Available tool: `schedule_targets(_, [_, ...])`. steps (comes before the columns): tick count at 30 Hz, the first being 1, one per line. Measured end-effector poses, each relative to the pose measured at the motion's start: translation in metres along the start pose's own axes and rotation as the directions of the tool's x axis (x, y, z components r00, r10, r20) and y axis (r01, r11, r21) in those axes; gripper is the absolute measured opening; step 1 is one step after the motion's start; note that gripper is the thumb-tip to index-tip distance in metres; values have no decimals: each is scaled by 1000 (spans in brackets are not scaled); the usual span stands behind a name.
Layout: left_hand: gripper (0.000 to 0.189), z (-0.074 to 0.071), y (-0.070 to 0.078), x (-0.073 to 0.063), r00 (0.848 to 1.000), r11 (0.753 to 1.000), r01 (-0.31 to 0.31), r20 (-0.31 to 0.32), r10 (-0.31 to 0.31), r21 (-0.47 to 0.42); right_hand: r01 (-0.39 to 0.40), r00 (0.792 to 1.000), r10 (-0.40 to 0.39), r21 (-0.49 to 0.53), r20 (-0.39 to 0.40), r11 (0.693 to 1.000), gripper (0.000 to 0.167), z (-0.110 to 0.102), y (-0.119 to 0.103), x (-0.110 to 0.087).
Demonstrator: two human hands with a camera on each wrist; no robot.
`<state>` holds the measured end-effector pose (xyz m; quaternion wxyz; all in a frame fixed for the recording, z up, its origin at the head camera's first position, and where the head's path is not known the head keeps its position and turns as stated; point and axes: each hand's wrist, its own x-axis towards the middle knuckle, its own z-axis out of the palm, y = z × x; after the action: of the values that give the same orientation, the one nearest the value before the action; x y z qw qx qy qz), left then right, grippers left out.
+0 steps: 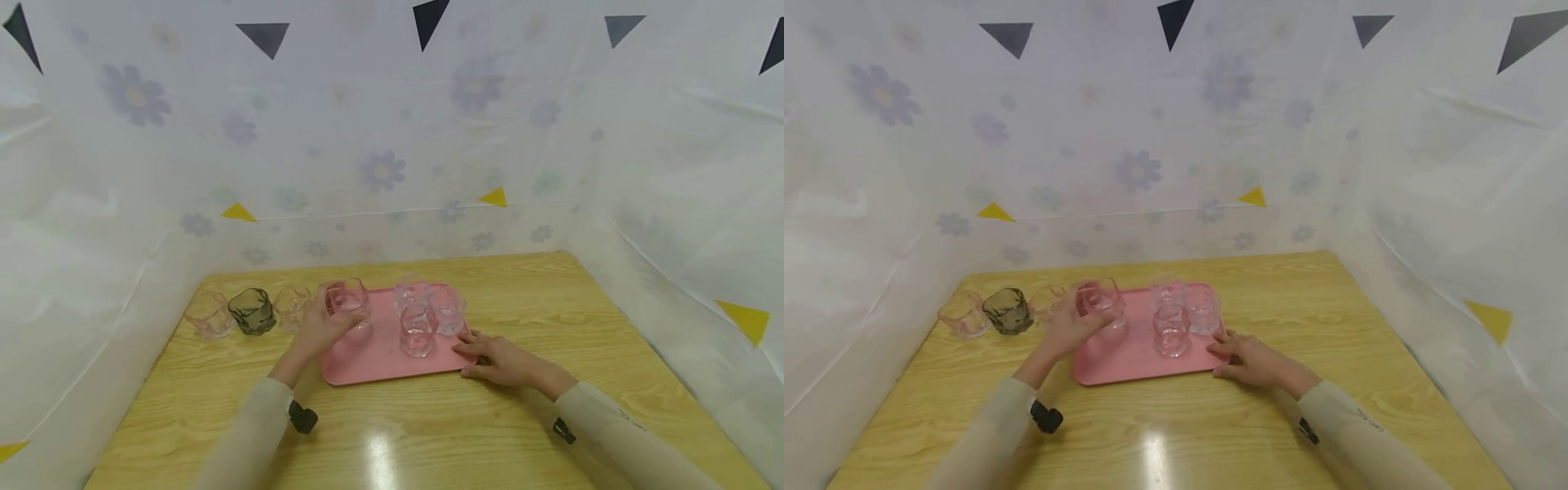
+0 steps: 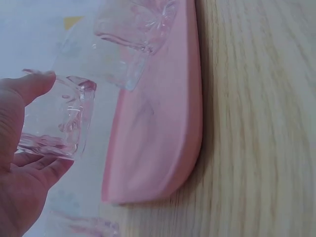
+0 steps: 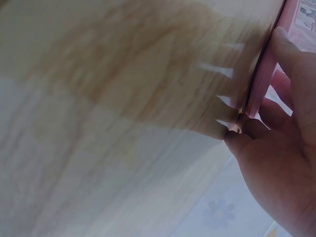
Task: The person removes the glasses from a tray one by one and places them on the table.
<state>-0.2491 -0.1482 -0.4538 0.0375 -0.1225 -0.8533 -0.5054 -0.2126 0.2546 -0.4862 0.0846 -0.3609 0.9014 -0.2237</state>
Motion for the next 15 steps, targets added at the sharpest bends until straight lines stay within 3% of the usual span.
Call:
schedule_targets(5, [84, -20, -4, -13, 1000, 1000, -5, 0, 5, -3, -5, 1000, 5, 2, 1, 1000, 55, -1, -1, -1])
schedule_targets(15, [85, -55, -23, -45, 998, 999, -29, -58, 30, 28, -7, 1000, 7, -3, 4, 1000, 56, 0, -1, 0])
